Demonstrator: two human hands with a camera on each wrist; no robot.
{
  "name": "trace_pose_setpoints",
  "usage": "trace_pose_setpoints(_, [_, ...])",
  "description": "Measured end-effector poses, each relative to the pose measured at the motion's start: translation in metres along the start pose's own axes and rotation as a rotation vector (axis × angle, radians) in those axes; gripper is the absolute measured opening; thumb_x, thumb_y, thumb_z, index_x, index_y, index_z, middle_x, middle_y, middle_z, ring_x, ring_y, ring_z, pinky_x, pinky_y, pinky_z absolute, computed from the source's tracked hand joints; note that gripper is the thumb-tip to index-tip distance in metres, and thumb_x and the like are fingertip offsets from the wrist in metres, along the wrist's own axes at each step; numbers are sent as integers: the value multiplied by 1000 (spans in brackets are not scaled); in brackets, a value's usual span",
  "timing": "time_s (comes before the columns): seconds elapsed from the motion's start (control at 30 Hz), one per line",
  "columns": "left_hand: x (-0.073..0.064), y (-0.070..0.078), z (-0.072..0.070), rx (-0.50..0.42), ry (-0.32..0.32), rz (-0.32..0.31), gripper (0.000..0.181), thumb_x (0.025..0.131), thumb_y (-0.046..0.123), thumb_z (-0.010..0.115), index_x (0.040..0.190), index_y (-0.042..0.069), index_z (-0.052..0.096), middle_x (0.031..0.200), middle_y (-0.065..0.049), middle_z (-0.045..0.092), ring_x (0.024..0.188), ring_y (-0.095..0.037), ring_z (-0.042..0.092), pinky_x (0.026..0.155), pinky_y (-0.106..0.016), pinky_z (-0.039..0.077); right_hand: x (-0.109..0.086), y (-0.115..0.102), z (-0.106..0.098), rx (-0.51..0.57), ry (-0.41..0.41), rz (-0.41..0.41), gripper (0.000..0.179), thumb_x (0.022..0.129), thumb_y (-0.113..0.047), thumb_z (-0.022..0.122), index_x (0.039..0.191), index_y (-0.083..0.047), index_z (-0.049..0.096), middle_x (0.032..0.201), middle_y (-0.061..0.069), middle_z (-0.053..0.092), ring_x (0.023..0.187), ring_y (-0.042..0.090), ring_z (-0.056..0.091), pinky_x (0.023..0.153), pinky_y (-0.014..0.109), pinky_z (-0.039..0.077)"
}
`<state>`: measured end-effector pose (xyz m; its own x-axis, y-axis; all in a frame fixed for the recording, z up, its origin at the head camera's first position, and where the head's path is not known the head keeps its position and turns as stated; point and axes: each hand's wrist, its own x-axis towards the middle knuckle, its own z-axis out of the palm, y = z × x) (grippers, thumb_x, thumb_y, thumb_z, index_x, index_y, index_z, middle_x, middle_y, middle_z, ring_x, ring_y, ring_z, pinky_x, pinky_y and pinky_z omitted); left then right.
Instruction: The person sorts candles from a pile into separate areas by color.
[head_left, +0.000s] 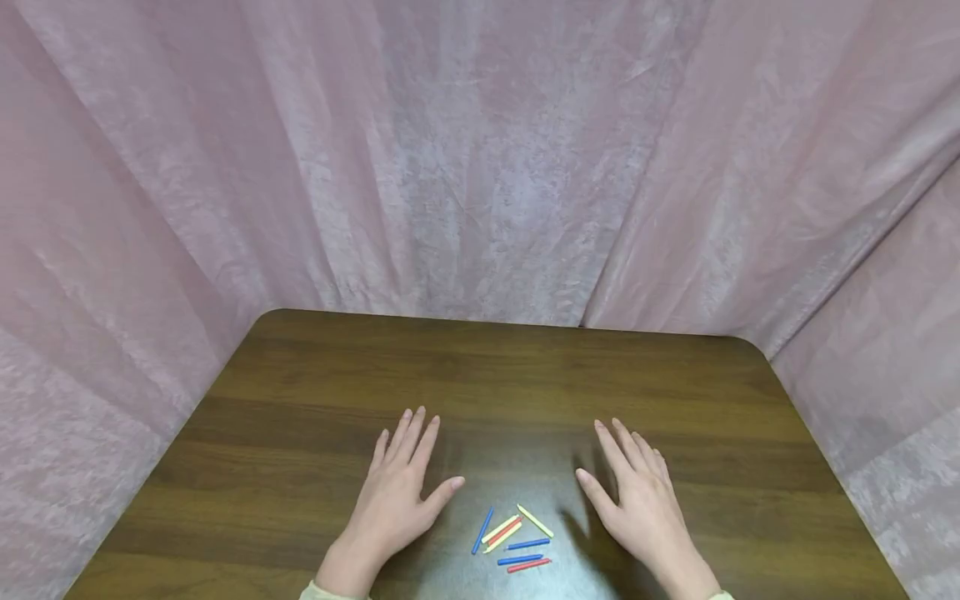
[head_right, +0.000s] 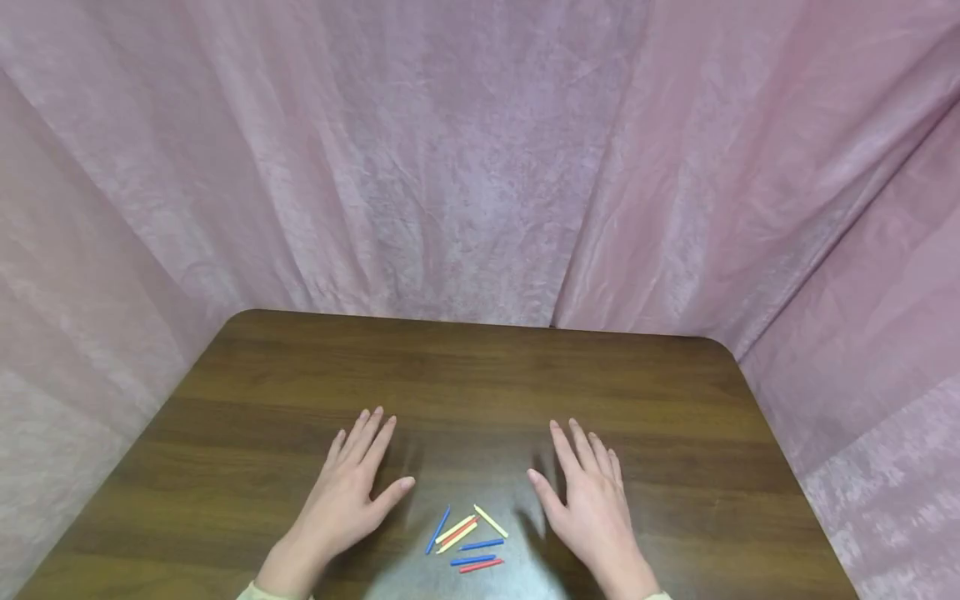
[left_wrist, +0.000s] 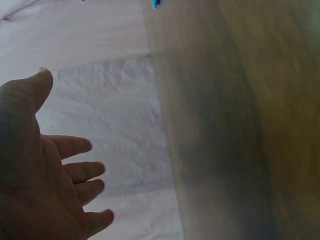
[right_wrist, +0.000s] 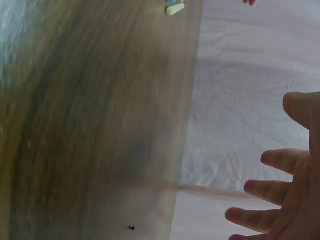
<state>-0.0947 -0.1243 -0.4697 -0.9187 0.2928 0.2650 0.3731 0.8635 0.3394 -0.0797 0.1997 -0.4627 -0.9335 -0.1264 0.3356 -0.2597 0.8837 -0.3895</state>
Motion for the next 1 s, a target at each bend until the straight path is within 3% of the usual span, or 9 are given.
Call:
trace_pose_setpoints(0.2, [-3, 6, -3, -117, -14, 13, 72, 89, 55, 61, 141, 6, 49, 144, -12, 46, 138, -33, 35, 107, -56, 31, -3, -5, 4, 98, 116, -32, 53, 82, -24, 76, 131, -11, 59, 128, 11, 62, 111, 35, 58, 93, 55, 37])
trace_pose_setpoints(0.4, [-7, 12, -6, -250, -110, 10, 43, 87, 38, 72, 118, 10, 63, 115, 3, 60, 113, -18, 54, 97, -44, 44, -4, -14, 8, 180, 123, 12, 34, 80, -16, 79, 113, -14, 70, 111, 1, 70, 100, 23, 62, 83, 48, 44])
trace_pose_setpoints(0.63, [-10, 21, -2, -370, -189, 62, 29, 85, 27, 75, 106, 10, 64, 103, 3, 62, 97, -15, 58, 84, -35, 49, -6, -23, 15, 283, 35, 75, 21, 77, -9, 81, 96, -13, 73, 92, -7, 70, 79, 11, 63, 69, 32, 52])
trace_pose_setpoints(0.83, [-10, 25, 1, -442, -241, 62, 27, 82, 21, 78, 102, 11, 64, 93, 5, 59, 86, -10, 54, 77, -28, 47, -8, -30, 20, 459, -135, 192, 15, 78, -5, 79, 90, -10, 72, 77, -8, 65, 67, 3, 57, 61, 23, 49])
trace_pose_setpoints(1.0, [-13, 26, 3, -480, -258, 56, 23, 80, 20, 80, 95, 13, 63, 87, 9, 55, 81, -6, 50, 72, -23, 45, -10, -34, 26, 462, -218, 215, 10, 78, -8, 79, 83, -12, 72, 70, -11, 61, 60, 1, 53, 56, 20, 45])
